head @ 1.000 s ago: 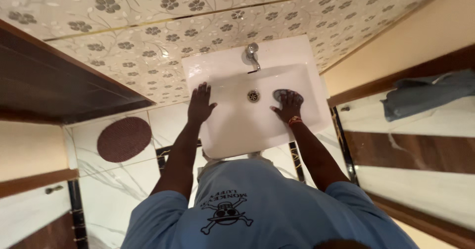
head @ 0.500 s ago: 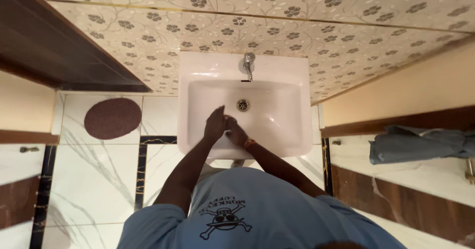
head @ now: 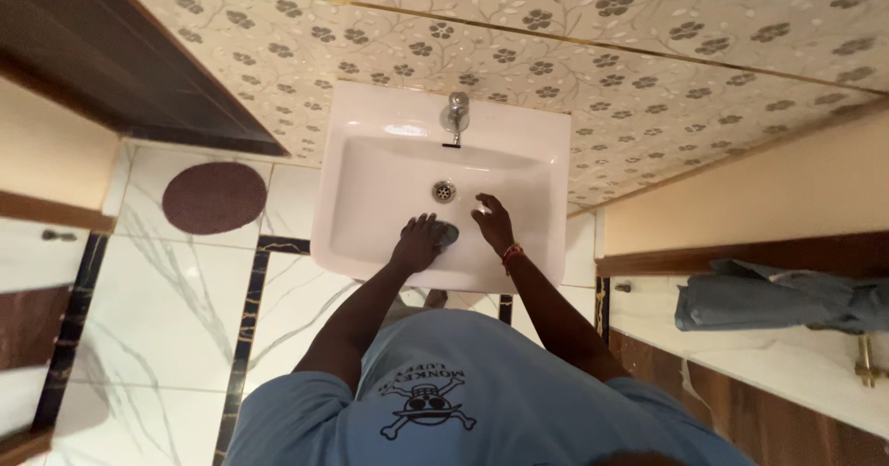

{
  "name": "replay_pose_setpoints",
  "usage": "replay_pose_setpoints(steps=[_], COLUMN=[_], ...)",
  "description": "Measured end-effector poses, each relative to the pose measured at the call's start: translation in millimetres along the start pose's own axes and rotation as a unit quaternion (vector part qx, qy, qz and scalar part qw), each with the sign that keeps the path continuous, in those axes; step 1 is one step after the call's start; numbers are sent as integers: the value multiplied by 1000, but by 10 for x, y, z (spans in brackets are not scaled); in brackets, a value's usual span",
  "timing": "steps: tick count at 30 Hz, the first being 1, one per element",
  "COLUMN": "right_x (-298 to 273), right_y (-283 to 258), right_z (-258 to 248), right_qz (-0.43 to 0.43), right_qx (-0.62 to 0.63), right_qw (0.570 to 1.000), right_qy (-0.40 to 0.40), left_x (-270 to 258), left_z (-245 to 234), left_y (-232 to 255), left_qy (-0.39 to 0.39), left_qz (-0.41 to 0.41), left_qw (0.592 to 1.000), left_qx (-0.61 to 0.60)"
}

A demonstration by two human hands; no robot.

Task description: The person cleans the interior and rim of a white ceramic sink using a small grey cloth, rubbing various surfaces of the basin and around the faucet by hand.

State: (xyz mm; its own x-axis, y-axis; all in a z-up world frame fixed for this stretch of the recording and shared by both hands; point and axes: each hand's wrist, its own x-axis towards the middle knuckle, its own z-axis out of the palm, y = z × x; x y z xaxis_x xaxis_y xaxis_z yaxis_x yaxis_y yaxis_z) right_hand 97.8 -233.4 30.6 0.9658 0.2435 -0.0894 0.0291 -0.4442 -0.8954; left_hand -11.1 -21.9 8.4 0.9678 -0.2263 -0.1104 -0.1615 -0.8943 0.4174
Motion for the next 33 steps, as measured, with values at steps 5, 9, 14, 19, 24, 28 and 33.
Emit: replay_pose_setpoints(steps=[5,9,14,19,24,28,33], right_x=[116,-106,-491,-496,-469,-590,-813], right_y=[-149,-156,-109,-72,-22,9,61], right_z=[272,391,468,380,253,179,151], right_qz=[-28,-31,25,50,86,5,-17], right_qx=[-34,-38,9,12,100,-17,-53], right_qw=[994,985,993,998,991,998,997], right_qy=[-101,-167,-112,-24,-5,58,48], left_x=[-95,-314,-248,196,248,144,-94], left_z=[-170,-508,-364,24,181,-4,-367], left_y=[-263,-645,-386,317,578,214,-430], left_qy=[69,211,151,1,40,94,166], left_qz=[-76,-97,-70,4,16,11,-135], left_qw=[985,943,979,1000,999,993,970], left_qx=[139,240,115,15,29,74,114])
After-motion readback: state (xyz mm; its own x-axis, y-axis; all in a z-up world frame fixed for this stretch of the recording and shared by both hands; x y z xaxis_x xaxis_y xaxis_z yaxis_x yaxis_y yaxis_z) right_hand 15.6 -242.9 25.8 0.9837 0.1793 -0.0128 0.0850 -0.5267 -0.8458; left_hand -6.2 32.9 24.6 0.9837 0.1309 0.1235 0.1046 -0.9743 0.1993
